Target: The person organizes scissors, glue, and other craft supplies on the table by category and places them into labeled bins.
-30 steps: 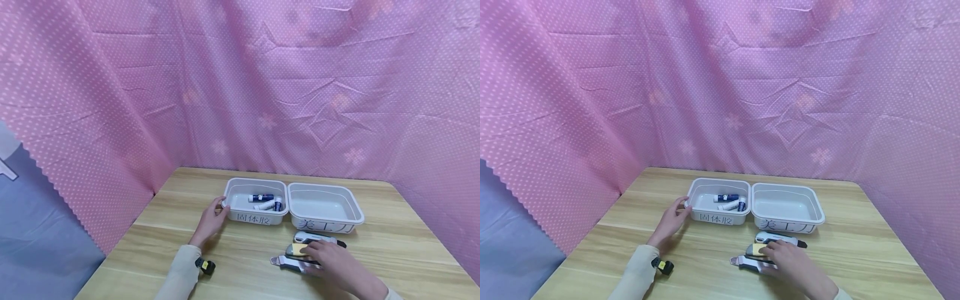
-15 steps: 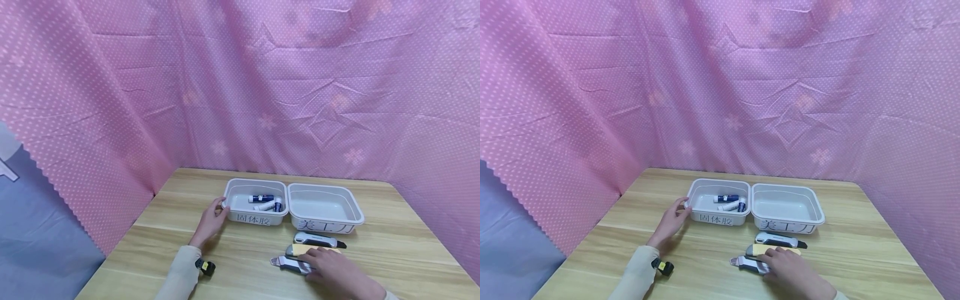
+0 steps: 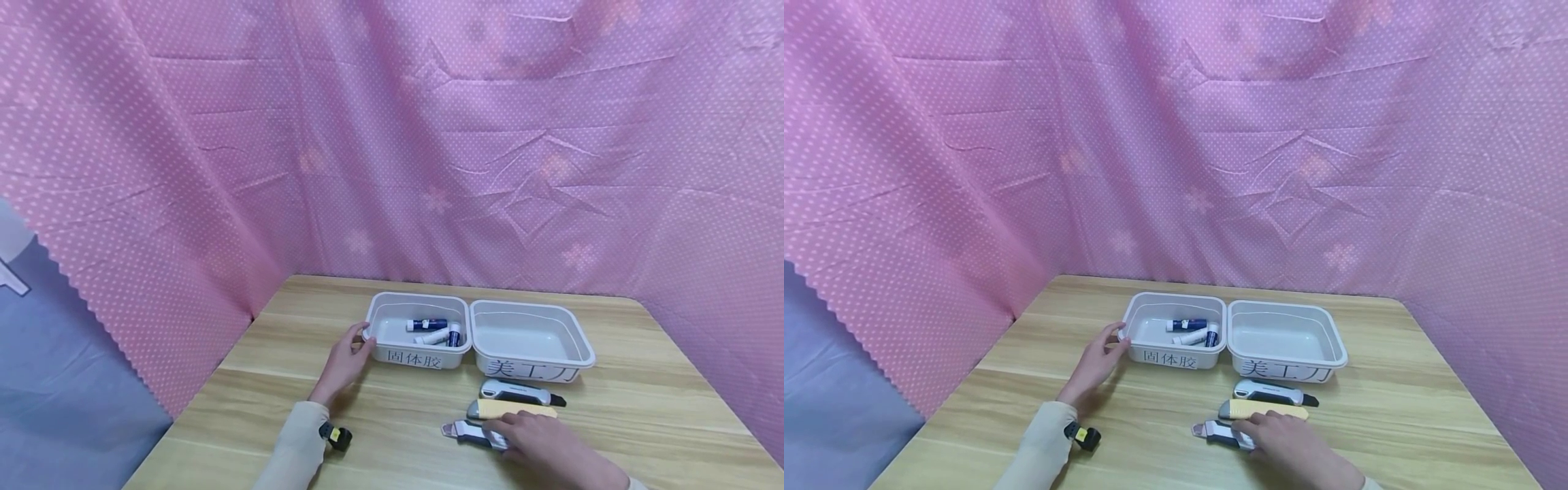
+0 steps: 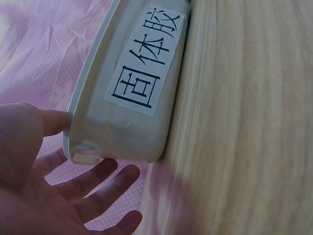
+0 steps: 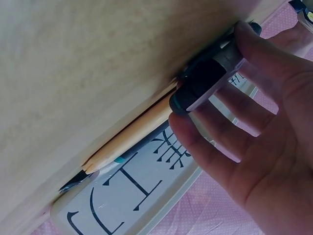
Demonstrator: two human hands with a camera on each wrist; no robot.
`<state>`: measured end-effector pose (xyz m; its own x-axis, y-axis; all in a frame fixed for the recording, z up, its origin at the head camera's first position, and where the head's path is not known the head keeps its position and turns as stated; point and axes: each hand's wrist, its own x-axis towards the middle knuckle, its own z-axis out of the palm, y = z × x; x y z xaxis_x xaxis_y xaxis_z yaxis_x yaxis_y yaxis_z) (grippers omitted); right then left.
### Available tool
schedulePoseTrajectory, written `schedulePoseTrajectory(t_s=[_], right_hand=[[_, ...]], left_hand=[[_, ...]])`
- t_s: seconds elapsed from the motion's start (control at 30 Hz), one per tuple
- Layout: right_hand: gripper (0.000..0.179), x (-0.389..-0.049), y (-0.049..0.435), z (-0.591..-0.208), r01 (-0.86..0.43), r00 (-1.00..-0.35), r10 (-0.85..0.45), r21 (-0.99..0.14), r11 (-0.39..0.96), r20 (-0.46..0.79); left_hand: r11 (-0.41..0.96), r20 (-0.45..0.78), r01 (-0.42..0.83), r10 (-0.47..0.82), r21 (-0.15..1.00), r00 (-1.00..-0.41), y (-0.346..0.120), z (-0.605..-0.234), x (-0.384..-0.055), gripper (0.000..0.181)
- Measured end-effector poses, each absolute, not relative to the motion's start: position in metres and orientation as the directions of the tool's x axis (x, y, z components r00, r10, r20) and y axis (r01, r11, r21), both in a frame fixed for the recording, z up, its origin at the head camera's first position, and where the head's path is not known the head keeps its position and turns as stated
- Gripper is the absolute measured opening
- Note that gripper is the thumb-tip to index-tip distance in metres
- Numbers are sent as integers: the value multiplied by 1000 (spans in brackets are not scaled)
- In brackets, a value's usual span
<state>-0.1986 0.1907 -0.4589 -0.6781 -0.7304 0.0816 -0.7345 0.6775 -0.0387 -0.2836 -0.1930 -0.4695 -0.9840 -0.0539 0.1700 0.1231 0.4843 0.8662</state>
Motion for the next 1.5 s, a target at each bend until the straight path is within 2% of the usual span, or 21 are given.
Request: schedulePoseTrajectory(t_s=[0.2, 0.43, 0.83, 1.07, 1.37, 1.5], right_hand=[[43, -198, 191, -458, -748, -663, -743, -43, 663, 91], [35, -199, 191, -455, -784, -591, -766, 44, 619, 252], [38, -201, 193, -442, -740, -601, -708, 75, 668, 371], [41, -205, 198, -434, -739, -609, -695, 46, 672, 383], [44, -213, 198, -424, -742, -559, -690, 95, 664, 460], [45, -215, 197, -418, -720, -568, -670, 106, 686, 477]], left_hand=[[477, 161, 116, -56, 871, -985, -193, -469, -284, 53], [480, 156, 111, -55, 870, -986, -193, -470, -283, 54], [486, 161, 112, -59, 867, -985, -191, -467, -282, 54], [496, 166, 114, -62, 861, -984, -192, -468, -283, 53], [490, 168, 120, -56, 863, -984, -192, -468, -283, 52], [495, 171, 121, -56, 861, -984, -192, -468, -283, 52]])
